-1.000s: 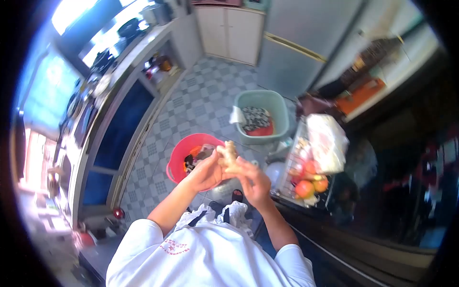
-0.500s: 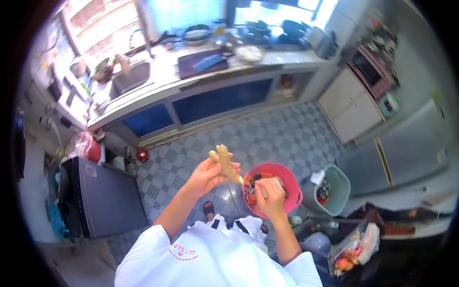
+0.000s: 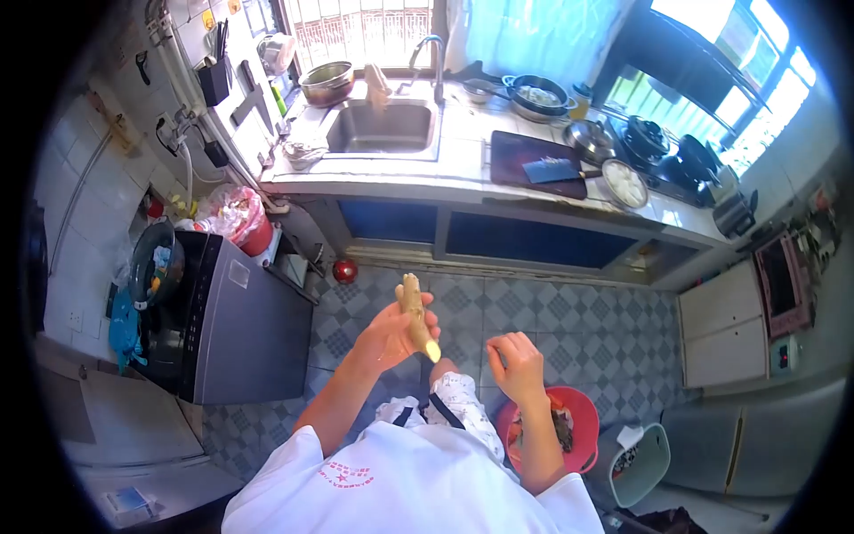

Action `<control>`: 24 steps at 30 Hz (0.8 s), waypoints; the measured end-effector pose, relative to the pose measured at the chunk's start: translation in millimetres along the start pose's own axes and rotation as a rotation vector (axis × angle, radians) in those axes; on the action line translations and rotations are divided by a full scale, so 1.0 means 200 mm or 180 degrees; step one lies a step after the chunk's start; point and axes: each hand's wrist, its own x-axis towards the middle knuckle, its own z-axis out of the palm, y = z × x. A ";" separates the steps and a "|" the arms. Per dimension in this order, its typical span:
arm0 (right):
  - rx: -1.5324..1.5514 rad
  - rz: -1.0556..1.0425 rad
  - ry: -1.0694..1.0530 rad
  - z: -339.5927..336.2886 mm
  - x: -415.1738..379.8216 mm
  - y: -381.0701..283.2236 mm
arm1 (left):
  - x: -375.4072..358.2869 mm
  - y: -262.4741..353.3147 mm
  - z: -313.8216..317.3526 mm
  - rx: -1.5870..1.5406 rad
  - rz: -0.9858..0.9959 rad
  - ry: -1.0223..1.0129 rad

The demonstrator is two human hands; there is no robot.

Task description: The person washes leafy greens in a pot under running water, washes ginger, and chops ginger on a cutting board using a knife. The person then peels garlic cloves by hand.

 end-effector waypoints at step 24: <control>0.0174 0.0066 -0.0161 1.26 2.26 0.74 | 0.95 1.43 -1.48 -0.0723 0.0195 0.1505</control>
